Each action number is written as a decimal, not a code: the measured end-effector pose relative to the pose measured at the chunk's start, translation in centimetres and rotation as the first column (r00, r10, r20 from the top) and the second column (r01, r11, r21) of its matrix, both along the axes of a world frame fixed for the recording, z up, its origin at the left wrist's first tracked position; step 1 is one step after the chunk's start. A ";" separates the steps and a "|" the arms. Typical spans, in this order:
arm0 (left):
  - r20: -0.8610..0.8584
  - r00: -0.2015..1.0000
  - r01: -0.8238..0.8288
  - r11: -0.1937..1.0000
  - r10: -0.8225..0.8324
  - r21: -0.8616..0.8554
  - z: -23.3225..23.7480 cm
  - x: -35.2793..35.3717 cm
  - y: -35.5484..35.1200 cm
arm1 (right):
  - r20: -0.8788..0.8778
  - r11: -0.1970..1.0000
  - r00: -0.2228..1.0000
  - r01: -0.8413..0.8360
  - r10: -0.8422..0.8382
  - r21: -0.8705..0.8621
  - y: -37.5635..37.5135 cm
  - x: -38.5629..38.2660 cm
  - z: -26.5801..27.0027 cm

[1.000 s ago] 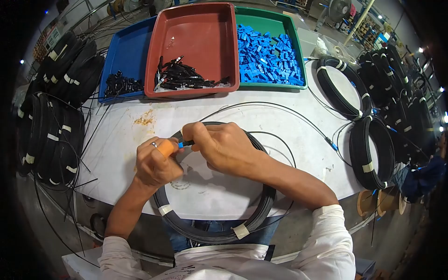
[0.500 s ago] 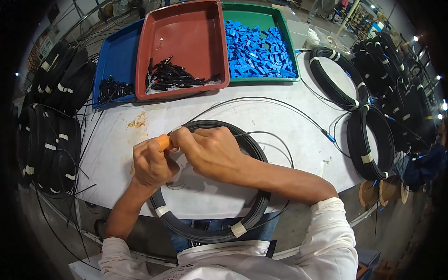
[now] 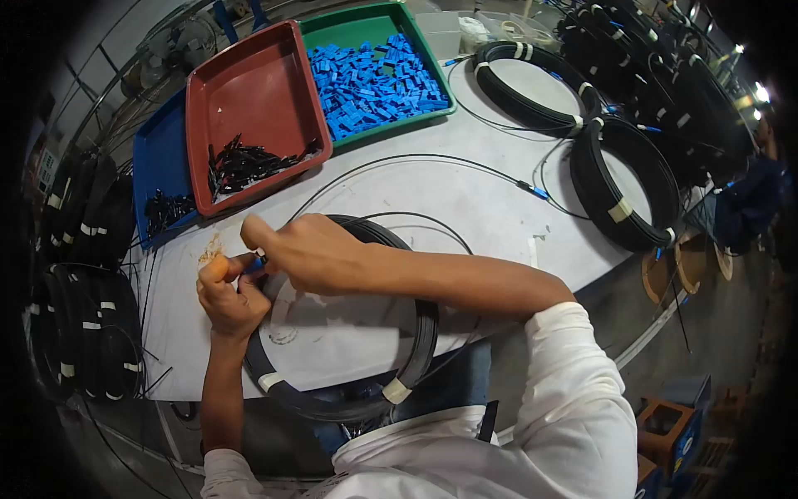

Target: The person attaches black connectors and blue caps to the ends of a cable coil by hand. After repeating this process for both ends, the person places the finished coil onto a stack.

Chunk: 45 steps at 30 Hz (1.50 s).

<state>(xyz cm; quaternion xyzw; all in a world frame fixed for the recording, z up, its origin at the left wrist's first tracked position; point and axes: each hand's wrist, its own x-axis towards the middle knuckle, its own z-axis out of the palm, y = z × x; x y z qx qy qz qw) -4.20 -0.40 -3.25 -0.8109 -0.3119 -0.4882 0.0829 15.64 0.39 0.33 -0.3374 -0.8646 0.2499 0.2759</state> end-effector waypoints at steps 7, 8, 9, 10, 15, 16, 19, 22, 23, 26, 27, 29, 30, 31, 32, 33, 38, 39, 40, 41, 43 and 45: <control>-0.209 0.975 -0.139 0.950 0.081 -0.281 0.6 0.1 0.0 | -0.169 0.963 0.970 -0.206 0.177 -0.175 4.1 1.0 -0.9; -0.205 0.973 -0.159 0.947 0.103 -0.280 1.4 0.3 -0.2 | -0.146 0.965 0.974 -0.199 0.175 -0.169 4.3 1.1 -1.0; -0.103 0.991 -0.119 0.935 0.089 -0.333 2.3 0.5 -0.7 | -0.121 0.967 0.978 -0.191 0.173 -0.167 4.0 1.2 -0.8; 0.002 0.997 -0.072 0.922 0.079 -0.382 2.6 0.3 -1.3 | -0.085 0.961 0.988 -0.143 0.126 -0.236 3.3 1.4 -0.3; 0.464 0.854 0.030 0.868 0.236 -0.496 0.5 -5.7 -6.3 | 0.042 0.993 0.995 -0.094 0.091 0.076 0.7 2.3 -0.4; 0.492 0.825 0.014 0.862 0.276 -0.507 -0.8 -6.6 -8.0 | 0.046 0.985 0.998 -0.042 0.034 0.168 0.0 2.5 0.1; 0.641 0.695 0.089 0.845 0.326 -0.527 -3.7 -6.5 -13.9 | 0.045 0.967 0.999 -0.012 0.000 0.254 -3.1 2.7 1.0; 0.711 0.608 0.004 0.893 0.355 -0.450 -6.3 -4.7 -18.3 | 0.256 0.978 0.966 0.012 0.043 -0.208 -8.2 0.2 2.6; 0.741 0.570 0.062 0.880 0.356 -0.471 -6.8 -4.0 -19.7 | 0.314 0.952 0.948 0.043 0.058 -0.303 -9.6 -1.2 2.5; 0.818 0.509 0.222 0.877 0.269 -0.426 -12.4 -2.3 -22.2 | 0.267 0.944 0.956 -0.026 0.119 -0.328 -12.2 -5.1 1.8; 0.863 0.456 0.362 0.840 0.219 -0.405 -12.4 -1.4 -22.6 | 0.347 0.972 0.929 -0.054 0.132 -0.227 -12.8 -6.2 1.4; 0.933 0.126 0.575 0.741 0.337 -0.345 -11.4 1.8 -23.2 | 0.426 0.990 0.897 -0.078 0.120 -0.115 -13.8 -8.3 -0.1; 0.934 0.032 0.646 0.706 0.356 -0.291 -13.4 2.3 -23.7 | 0.439 0.997 0.895 -0.072 0.071 -0.014 -14.3 -9.3 -1.2; 0.936 0.036 0.651 0.702 0.350 -0.287 -16.4 1.6 -24.5 | 0.451 0.994 0.892 -0.070 0.023 0.087 -14.7 -9.8 -2.2; 0.895 0.144 0.796 0.488 0.422 -0.358 -19.8 0.3 -25.2 | 0.465 0.995 0.885 -0.067 0.026 0.071 -14.9 -10.0 -1.8; 0.873 0.204 0.846 0.370 0.443 -0.385 -20.4 0.1 -25.2 | 0.465 0.994 0.885 -0.063 0.017 0.085 -15.0 -9.8 -1.5; 0.797 0.280 0.950 -0.276 0.535 -0.149 -16.2 4.1 -24.0 | 0.200 0.999 0.979 -0.027 0.034 -0.037 -15.5 -7.9 2.8; 0.798 0.299 0.900 -0.432 0.523 -0.055 -14.3 5.1 -24.0 | 0.026 0.999 0.999 -0.044 0.045 -0.031 -15.6 -7.3 3.9; 0.802 0.289 0.903 -0.428 0.522 -0.046 -12.5 6.1 -24.0 | -0.145 0.996 0.988 -0.048 0.059 0.075 -15.6 -6.6 5.3; 0.836 0.233 0.904 -0.427 0.496 0.002 -10.8 7.0 -24.2 | -0.308 0.983 0.947 -0.037 0.091 0.177 -15.6 -5.9 6.8; 0.871 0.169 0.906 -0.422 0.461 0.048 -8.6 8.3 -23.8 | -0.500 0.995 0.862 -0.042 0.081 0.089 -15.5 -4.1 10.0; 0.805 -0.119 0.815 -0.406 0.581 0.414 -7.2 9.3 -23.9 | -0.817 0.989 0.577 -0.105 -0.023 -0.102 -15.6 -3.0 11.9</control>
